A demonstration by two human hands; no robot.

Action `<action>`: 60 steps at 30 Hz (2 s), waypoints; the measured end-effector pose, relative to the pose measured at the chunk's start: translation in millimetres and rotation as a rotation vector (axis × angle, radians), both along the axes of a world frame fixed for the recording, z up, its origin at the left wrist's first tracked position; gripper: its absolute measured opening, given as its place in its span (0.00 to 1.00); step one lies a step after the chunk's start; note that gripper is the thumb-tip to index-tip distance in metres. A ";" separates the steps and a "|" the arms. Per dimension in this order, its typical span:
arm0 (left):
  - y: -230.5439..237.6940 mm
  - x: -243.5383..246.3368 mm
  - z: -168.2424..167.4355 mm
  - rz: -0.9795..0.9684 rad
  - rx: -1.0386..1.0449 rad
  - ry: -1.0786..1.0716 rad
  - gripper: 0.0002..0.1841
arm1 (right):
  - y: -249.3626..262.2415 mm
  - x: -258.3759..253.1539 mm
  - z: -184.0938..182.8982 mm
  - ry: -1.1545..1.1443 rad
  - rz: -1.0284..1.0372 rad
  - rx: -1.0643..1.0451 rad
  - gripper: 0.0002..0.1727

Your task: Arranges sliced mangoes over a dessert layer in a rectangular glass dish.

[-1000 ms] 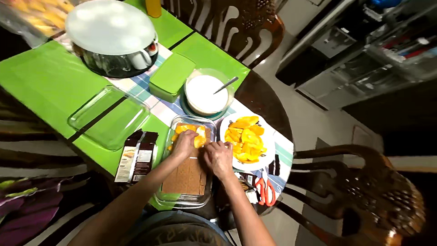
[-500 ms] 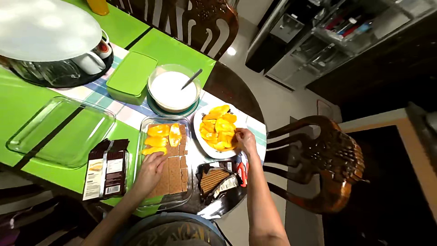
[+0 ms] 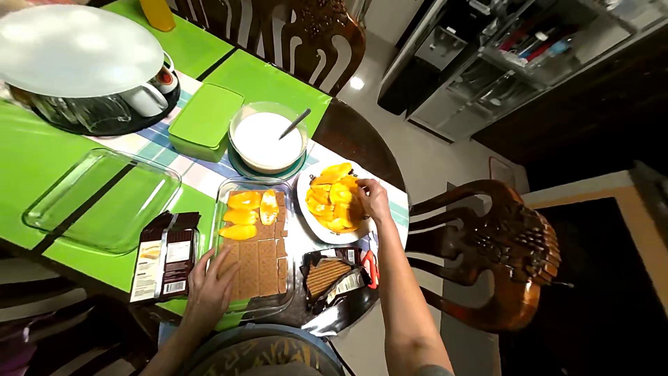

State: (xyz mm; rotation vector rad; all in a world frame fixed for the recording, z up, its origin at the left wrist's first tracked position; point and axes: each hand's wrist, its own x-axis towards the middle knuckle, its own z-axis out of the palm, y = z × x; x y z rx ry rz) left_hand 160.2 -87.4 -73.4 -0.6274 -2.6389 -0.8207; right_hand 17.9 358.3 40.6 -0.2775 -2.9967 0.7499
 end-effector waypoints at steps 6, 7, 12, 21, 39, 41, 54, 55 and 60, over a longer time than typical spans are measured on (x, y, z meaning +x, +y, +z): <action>8.3 13.5 -10.1 -0.025 0.018 -0.020 0.17 | -41.2 23.2 -11.8 -0.027 0.108 0.074 0.21; 9.3 14.5 -10.9 -0.033 0.013 -0.013 0.17 | -49.9 24.1 -14.4 -0.003 0.108 0.129 0.27; 8.7 13.9 -6.1 -0.059 0.028 -0.002 0.17 | -56.0 12.5 -15.9 -0.015 0.103 0.209 0.30; 11.2 16.8 -8.2 -0.013 0.017 0.000 0.16 | 13.8 6.3 -19.7 -0.244 0.161 -0.024 0.24; 9.7 16.0 -6.8 -0.027 0.017 -0.008 0.16 | 14.3 17.3 -9.2 -0.149 -0.166 -0.599 0.14; 9.6 16.7 -4.7 -0.027 0.007 -0.019 0.15 | -2.1 23.2 1.0 -0.176 -0.134 -0.701 0.12; 8.6 16.5 0.1 -0.034 -0.010 -0.053 0.15 | -215.8 35.9 -15.1 -0.559 0.283 -0.225 0.16; 8.3 17.1 0.8 -0.032 -0.009 -0.056 0.15 | -222.7 36.2 -18.3 -0.571 0.270 -0.222 0.16; 10.4 16.9 3.9 -0.035 -0.004 -0.045 0.15 | -233.5 39.1 -27.4 -0.539 0.212 -0.256 0.15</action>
